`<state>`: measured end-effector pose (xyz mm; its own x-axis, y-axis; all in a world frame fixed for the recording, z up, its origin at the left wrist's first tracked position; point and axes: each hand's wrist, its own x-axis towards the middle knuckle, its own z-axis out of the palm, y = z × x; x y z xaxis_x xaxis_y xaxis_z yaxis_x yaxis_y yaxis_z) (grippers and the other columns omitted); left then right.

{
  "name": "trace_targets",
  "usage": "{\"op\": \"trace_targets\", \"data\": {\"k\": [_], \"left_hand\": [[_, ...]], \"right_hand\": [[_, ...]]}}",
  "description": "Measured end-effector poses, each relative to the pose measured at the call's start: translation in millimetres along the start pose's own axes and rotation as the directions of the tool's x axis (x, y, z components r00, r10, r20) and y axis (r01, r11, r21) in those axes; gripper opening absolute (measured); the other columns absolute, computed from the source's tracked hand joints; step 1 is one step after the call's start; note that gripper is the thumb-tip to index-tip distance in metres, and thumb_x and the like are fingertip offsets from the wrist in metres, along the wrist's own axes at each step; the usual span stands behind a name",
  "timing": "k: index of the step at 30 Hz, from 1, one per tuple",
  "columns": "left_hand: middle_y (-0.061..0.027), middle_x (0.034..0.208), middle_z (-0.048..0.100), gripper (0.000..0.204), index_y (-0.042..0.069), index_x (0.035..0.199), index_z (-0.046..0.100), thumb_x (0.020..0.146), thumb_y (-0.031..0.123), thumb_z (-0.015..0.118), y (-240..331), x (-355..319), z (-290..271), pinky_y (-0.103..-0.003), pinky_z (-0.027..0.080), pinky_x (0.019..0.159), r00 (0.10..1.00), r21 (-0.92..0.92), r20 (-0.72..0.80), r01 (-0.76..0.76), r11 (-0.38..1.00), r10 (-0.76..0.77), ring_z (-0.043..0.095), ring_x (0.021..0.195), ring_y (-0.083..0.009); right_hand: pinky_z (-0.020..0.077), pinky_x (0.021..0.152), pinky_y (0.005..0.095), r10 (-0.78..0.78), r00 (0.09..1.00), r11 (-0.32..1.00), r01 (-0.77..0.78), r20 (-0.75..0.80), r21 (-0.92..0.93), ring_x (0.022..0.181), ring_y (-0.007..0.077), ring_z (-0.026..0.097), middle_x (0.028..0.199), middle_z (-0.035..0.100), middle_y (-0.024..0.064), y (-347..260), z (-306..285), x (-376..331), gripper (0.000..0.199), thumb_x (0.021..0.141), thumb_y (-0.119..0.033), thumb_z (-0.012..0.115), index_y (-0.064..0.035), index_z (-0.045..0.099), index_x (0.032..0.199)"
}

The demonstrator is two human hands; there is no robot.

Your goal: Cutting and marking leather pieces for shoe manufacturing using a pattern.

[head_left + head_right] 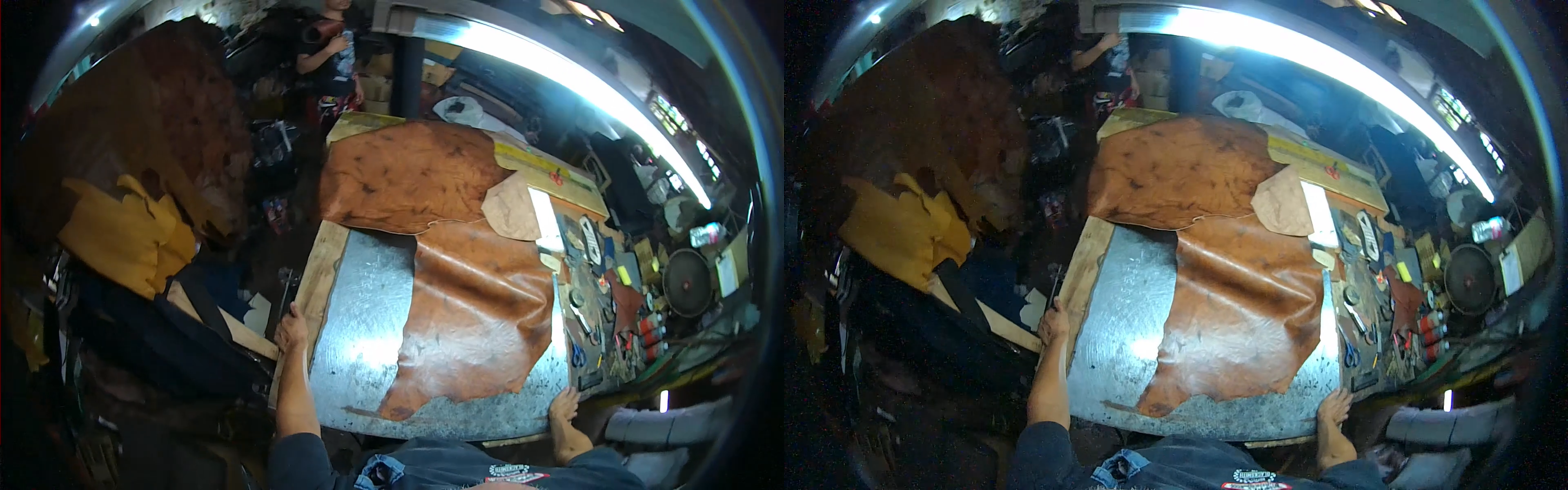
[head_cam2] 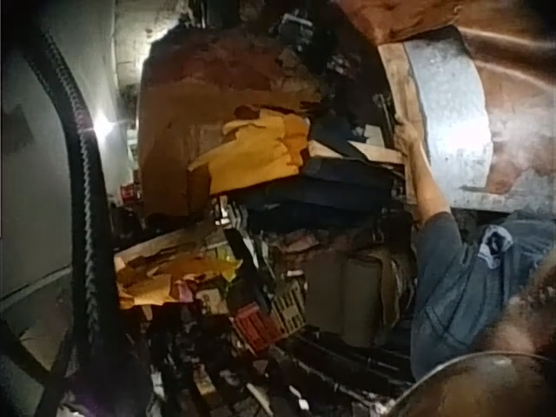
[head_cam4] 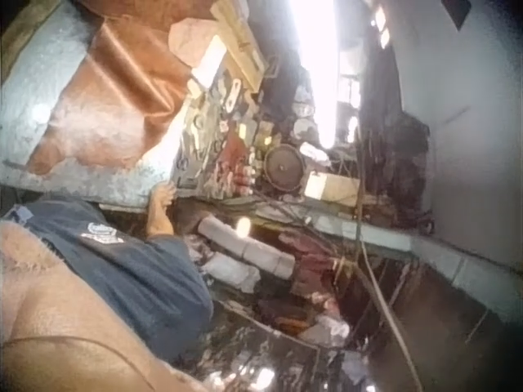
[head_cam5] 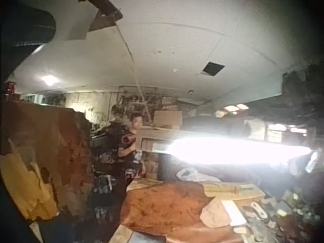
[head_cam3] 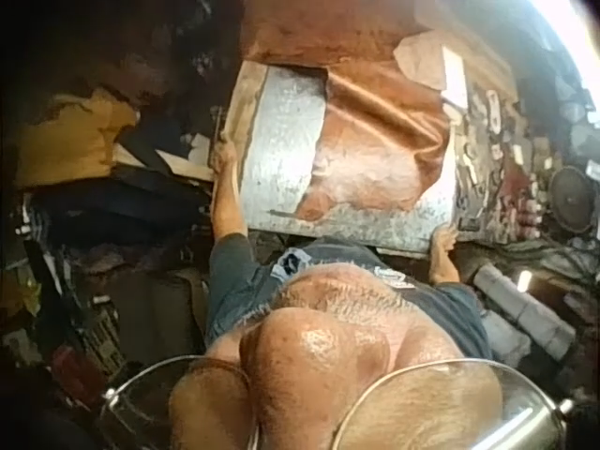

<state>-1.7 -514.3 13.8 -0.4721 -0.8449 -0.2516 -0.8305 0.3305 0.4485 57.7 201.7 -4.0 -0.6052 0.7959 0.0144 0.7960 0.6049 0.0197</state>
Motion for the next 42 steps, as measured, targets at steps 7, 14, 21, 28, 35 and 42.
{"op": "trace_targets", "data": {"k": [7, 14, 21, 28, 35, 42], "left_hand": [[-0.0249, 0.104, 0.067, 0.075, -0.002, 0.095, 0.072, 0.097, 0.058, 0.027, -11.3, 6.5, 12.8, -0.050, 0.046, 0.093, 0.996, 0.073, -0.038, -0.077, 0.994, 0.080, 0.063, 0.101, -0.0413], [-0.0243, 0.111, 0.066, 0.077, -0.002, 0.103, 0.071, 0.096, 0.060, 0.026, -11.8, 12.3, 19.0, -0.049, 0.045, 0.096, 0.999, 0.134, 0.007, -0.045, 0.990, 0.045, 0.061, 0.109, -0.0415], [-0.0226, 0.114, 0.066, 0.077, 0.000, 0.110, 0.069, 0.095, 0.062, 0.025, -10.1, 6.3, 15.1, -0.048, 0.044, 0.096, 0.996, 0.119, 0.002, -0.093, 0.989, 0.093, 0.059, 0.112, -0.0406], [-0.0239, 0.112, 0.066, 0.084, -0.003, 0.106, 0.070, 0.094, 0.066, 0.024, -6.1, 8.9, 17.8, -0.047, 0.045, 0.096, 0.998, 0.175, 0.058, -0.012, 0.984, 0.002, 0.060, 0.112, -0.0395], [-0.0233, 0.116, 0.065, 0.086, -0.004, 0.110, 0.068, 0.093, 0.067, 0.023, -6.2, 12.4, 18.7, -0.047, 0.044, 0.097, 1.000, 0.177, 0.027, -0.016, 0.984, 0.011, 0.059, 0.114, -0.0388], [-0.0228, 0.121, 0.061, 0.048, 0.003, 0.122, 0.059, 0.094, 0.041, 0.051, -10.7, -10.4, 26.8, -0.047, 0.044, 0.094, 0.859, 0.233, -0.306, -0.351, 0.907, 0.411, 0.059, 0.110, -0.0386]], "right_hand": [[0.0468, 0.092, 0.0485, -0.302, 0.899, 0.952, 0.304, -0.317, -0.042, 0.115, 0.0403, 0.054, 0.144, 0.041, 0.0221, 9.7, 15.5, 10.2, 0.043, 0.095, -0.025, 0.050, -0.0152, 0.048, 0.137], [0.0363, 0.101, 0.0539, -0.223, 0.961, 0.970, 0.235, -0.165, 0.060, 0.127, 0.0399, 0.045, 0.146, 0.038, 0.0209, -2.0, 6.1, -6.7, 0.043, 0.097, -0.027, 0.046, -0.0146, 0.042, 0.139], [0.0262, 0.108, 0.0558, -0.222, 0.969, 0.965, 0.234, -0.113, 0.114, 0.137, 0.0383, 0.033, 0.150, 0.034, 0.0202, -6.4, -3.1, -12.9, 0.046, 0.100, -0.033, 0.039, -0.0139, 0.039, 0.142], [0.0249, 0.109, 0.0553, -0.211, 0.967, 0.963, 0.230, -0.143, 0.137, 0.136, 0.0376, 0.034, 0.150, 0.034, 0.0202, -4.8, 2.6, -8.4, 0.048, 0.099, -0.033, 0.040, -0.0122, 0.040, 0.143], [0.0259, 0.107, 0.0556, -0.215, 0.970, 0.961, 0.231, -0.114, 0.154, 0.136, 0.0364, 0.035, 0.150, 0.034, 0.0191, -4.6, 4.5, -5.4, 0.048, 0.100, -0.034, 0.039, -0.0138, 0.040, 0.143], [0.0269, 0.107, 0.0547, -0.517, 0.733, 0.755, 0.634, -0.442, 0.169, 0.134, 0.0344, 0.038, 0.146, 0.039, 0.0187, -12.9, -1.4, -31.7, 0.050, 0.097, -0.030, 0.049, -0.0101, 0.040, 0.142]]}}
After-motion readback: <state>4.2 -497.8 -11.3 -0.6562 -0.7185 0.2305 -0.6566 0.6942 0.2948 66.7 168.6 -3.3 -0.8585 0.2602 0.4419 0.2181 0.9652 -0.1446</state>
